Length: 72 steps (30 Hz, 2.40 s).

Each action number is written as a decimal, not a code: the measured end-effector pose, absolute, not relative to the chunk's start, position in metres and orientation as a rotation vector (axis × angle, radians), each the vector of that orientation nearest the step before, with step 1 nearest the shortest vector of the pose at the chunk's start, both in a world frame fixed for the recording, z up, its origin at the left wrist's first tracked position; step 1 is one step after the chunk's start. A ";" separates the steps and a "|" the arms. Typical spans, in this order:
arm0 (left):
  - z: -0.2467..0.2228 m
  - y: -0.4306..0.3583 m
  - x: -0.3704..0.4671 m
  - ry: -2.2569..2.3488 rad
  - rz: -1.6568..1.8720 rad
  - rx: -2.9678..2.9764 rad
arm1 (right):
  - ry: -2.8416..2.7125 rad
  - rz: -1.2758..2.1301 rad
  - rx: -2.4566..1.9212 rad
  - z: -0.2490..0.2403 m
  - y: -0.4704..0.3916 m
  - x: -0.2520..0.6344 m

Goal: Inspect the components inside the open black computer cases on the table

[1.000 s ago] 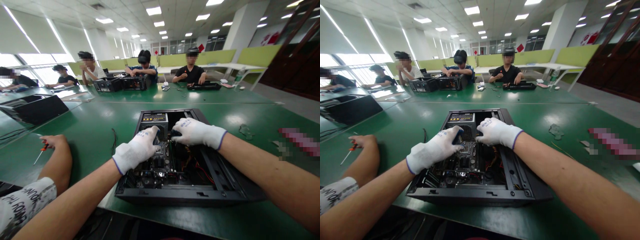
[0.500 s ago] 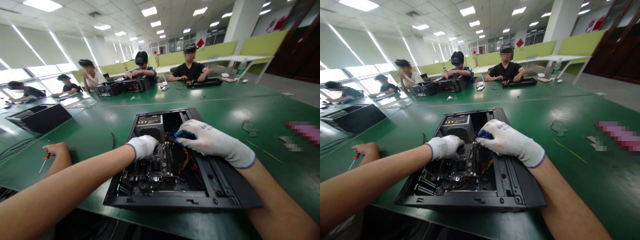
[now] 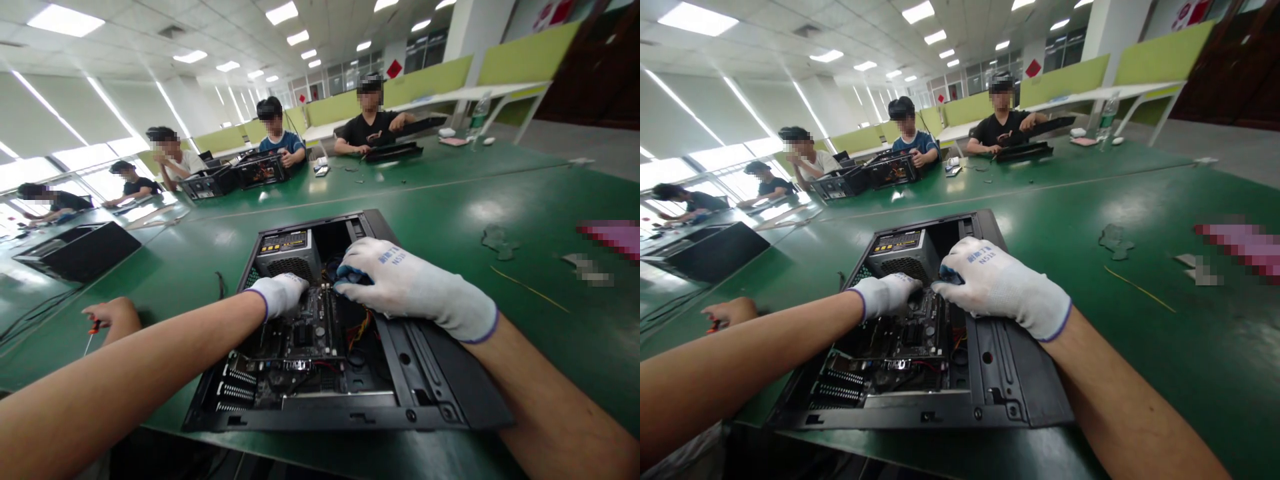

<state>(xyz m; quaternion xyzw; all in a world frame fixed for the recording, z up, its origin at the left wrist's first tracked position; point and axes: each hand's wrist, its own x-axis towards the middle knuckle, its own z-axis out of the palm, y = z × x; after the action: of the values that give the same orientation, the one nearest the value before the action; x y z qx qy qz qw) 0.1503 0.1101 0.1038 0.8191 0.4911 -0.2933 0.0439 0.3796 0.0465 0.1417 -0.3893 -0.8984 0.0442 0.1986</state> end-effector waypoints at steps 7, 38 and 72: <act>0.108 0.108 0.164 1.481 -0.933 2.514 | -2.512 0.157 -1.100 0.143 0.044 0.380; 0.095 0.117 0.153 1.458 -0.822 2.531 | -2.520 0.143 -1.079 0.140 0.048 0.380; 0.096 0.118 0.154 1.414 -0.866 2.541 | -2.532 0.094 -1.084 0.139 0.047 0.379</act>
<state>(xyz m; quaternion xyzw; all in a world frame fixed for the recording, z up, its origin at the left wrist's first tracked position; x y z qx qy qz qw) 0.1540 0.1182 0.0957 0.8362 0.4654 -0.2850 0.0539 0.3791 0.0474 0.1389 -0.3859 -0.9018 0.0335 0.1917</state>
